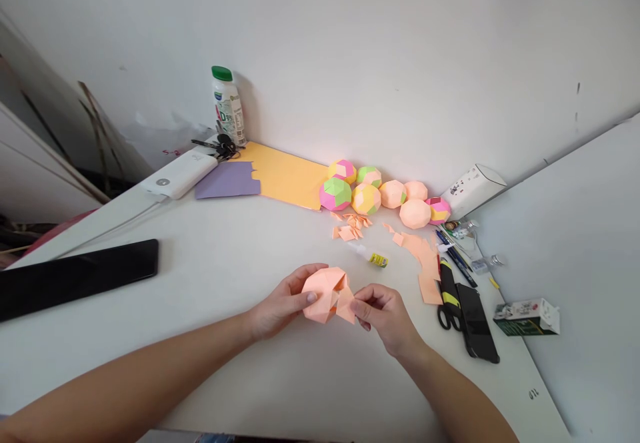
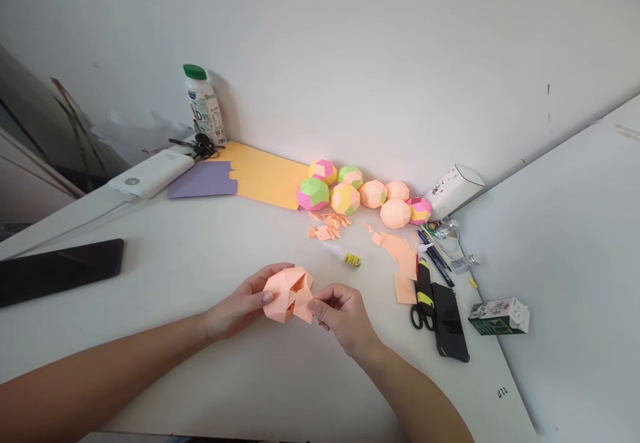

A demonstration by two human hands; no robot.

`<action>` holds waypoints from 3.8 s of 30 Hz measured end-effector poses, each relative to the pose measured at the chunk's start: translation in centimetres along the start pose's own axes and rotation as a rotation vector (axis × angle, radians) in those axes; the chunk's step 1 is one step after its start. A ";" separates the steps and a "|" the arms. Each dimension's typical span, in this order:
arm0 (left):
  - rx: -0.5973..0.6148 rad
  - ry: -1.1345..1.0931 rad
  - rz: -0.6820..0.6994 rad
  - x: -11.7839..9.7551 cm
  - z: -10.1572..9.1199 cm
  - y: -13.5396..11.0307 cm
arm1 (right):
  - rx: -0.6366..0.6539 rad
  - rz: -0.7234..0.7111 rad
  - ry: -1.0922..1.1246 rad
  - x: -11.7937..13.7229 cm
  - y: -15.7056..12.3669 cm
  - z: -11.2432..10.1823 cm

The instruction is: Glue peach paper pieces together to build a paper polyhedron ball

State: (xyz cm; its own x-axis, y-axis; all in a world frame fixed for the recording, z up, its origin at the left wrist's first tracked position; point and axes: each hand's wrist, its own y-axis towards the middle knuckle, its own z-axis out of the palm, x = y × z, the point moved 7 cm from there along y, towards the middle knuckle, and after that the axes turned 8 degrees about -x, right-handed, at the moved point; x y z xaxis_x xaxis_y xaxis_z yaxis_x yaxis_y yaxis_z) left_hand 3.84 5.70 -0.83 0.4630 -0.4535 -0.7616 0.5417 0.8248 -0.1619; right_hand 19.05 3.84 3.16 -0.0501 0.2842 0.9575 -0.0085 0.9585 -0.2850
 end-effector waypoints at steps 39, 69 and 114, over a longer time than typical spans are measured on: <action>-0.016 0.062 -0.054 0.2 0.4 -0.1 | 0.011 -0.002 -0.020 -0.5 -0.1 0.5; 0.019 0.167 -0.026 0.4 0.5 -0.3 | 0.127 0.041 0.031 -0.8 -0.2 1.8; 0.181 -0.083 -0.164 1.1 2.0 -0.3 | -0.042 -0.750 -0.449 3.0 -2.2 2.0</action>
State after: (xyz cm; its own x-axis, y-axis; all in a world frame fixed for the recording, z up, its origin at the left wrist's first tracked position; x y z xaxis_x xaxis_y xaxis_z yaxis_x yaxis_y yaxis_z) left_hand 5.57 4.29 -0.33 0.4108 -0.6082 -0.6792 0.7276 0.6676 -0.1578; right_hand 16.90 2.58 6.57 -0.4348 -0.4490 0.7806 -0.1610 0.8916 0.4232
